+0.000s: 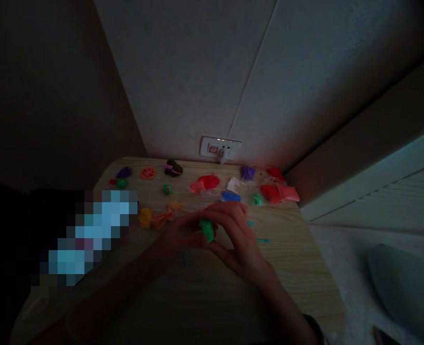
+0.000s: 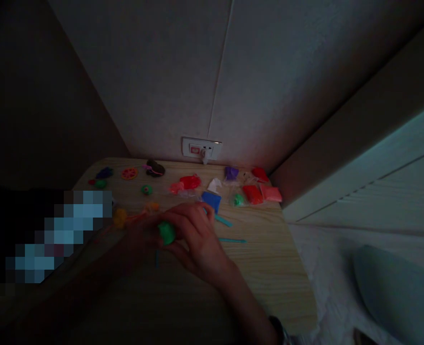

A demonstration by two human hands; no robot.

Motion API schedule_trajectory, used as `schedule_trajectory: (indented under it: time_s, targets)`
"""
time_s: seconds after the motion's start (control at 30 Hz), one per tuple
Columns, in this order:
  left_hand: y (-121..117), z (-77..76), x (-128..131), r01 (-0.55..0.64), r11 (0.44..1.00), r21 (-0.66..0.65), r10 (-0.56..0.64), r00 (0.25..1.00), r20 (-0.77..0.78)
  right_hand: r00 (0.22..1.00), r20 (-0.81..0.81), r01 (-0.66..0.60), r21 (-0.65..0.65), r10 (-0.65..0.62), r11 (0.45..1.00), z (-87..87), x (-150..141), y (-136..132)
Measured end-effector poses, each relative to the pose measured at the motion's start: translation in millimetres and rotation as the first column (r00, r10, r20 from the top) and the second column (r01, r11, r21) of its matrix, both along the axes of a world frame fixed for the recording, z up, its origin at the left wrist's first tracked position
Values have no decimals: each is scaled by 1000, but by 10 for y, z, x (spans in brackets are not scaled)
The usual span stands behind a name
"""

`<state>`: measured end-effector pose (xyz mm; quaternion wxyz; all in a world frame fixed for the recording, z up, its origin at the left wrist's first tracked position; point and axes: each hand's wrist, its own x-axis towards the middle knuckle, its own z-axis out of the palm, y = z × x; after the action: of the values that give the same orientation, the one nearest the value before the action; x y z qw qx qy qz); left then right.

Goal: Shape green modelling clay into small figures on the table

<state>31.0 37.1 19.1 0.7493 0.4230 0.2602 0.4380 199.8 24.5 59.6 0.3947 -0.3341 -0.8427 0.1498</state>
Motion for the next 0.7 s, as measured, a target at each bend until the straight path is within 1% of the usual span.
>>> schedule_trajectory:
  time_s: [0.07, 0.2, 0.27, 0.33, 0.4, 0.47, 0.53, 0.63, 0.7]
  targets:
    - [-6, -21, 5, 2, 1000, 0, -2, 1000, -6, 1000, -14, -23, 2, 23, 1000, -2, -2, -3]
    - [-43, -15, 20, 62, 998, -13, -62, 998, 17, 996, -83, -31, 32, 34, 999, 0, -4, -16]
    - [-57, -7, 25, 75, 997, -21, -75, 997, 24, 995, -95, -35, 6, 36, 999, -2, -5, -18]
    - [-60, -9, 29, 73, 997, -31, -72, 997, 38, 993, -105, -51, -52, 45, 997, -8, -3, -14]
    - [-54, -18, 34, 70, 996, -47, -66, 995, 79, 990, -132, -65, -97, 52, 993, -14, 1, -7]
    - [-48, -24, 39, 84, 994, -67, -75, 988, 132, 985, -165, -75, -105, 57, 992, -16, 7, -1]
    - [-49, -24, 43, 123, 990, -71, -109, 978, 177, 980, -184, -98, -111, 76, 989, -9, 10, -1]
    - [-65, -20, 54, 139, 987, -79, -122, 973, 194, 976, -188, -135, -140, 108, 981, 9, 12, -9]
    - [-79, -17, 66, 138, 986, -93, -117, 973, 200, 975, -199, -130, -128, 103, 983, 18, 14, -16]
